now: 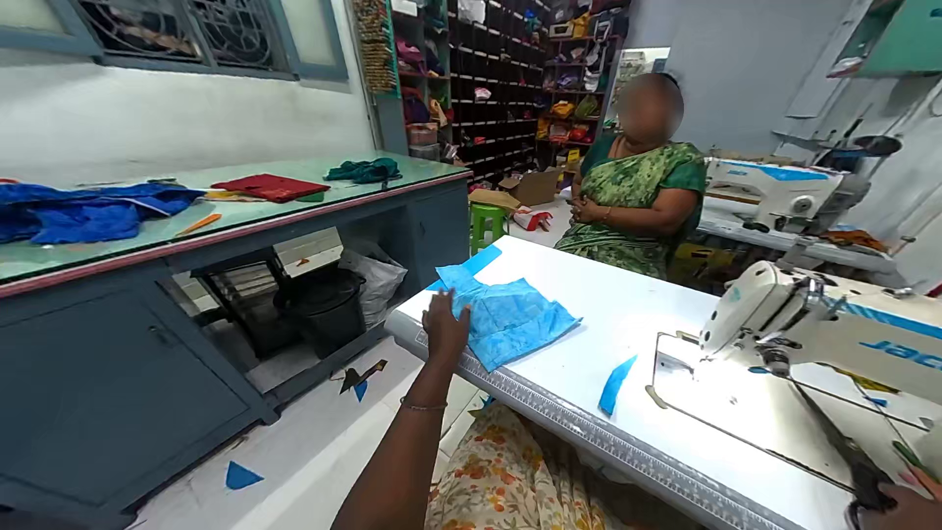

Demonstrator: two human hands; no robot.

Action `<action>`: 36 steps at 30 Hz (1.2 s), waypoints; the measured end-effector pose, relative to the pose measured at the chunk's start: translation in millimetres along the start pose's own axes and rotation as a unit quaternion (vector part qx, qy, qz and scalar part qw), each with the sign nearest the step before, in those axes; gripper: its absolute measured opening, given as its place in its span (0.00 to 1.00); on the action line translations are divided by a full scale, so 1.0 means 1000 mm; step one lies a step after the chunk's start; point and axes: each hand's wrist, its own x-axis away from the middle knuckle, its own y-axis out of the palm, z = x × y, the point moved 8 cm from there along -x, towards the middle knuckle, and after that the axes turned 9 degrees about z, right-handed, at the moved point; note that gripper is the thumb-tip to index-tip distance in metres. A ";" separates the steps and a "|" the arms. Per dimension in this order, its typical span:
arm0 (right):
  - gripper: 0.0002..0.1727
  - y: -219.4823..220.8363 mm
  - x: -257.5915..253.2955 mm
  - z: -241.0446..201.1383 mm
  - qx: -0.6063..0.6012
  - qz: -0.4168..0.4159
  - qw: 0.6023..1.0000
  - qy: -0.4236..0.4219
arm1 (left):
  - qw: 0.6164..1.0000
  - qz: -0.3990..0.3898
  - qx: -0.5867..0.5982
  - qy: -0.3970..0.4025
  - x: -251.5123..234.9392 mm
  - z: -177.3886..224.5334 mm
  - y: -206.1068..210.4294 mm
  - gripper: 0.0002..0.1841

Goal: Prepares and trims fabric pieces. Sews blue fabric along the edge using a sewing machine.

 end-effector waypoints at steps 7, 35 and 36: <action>0.30 0.058 0.052 -0.173 -0.249 -0.094 0.867 -0.421 | 0.977 -0.189 -0.078 0.056 0.050 -0.001 0.048 0.26; 0.39 0.102 0.029 -0.180 -0.071 -0.143 0.924 -0.348 | 0.931 -0.336 -0.112 0.084 0.127 0.086 0.097 0.48; 0.40 0.102 0.013 -0.171 -0.054 -0.154 0.934 -0.319 | 0.932 -0.335 -0.113 0.084 0.127 0.085 0.097 0.48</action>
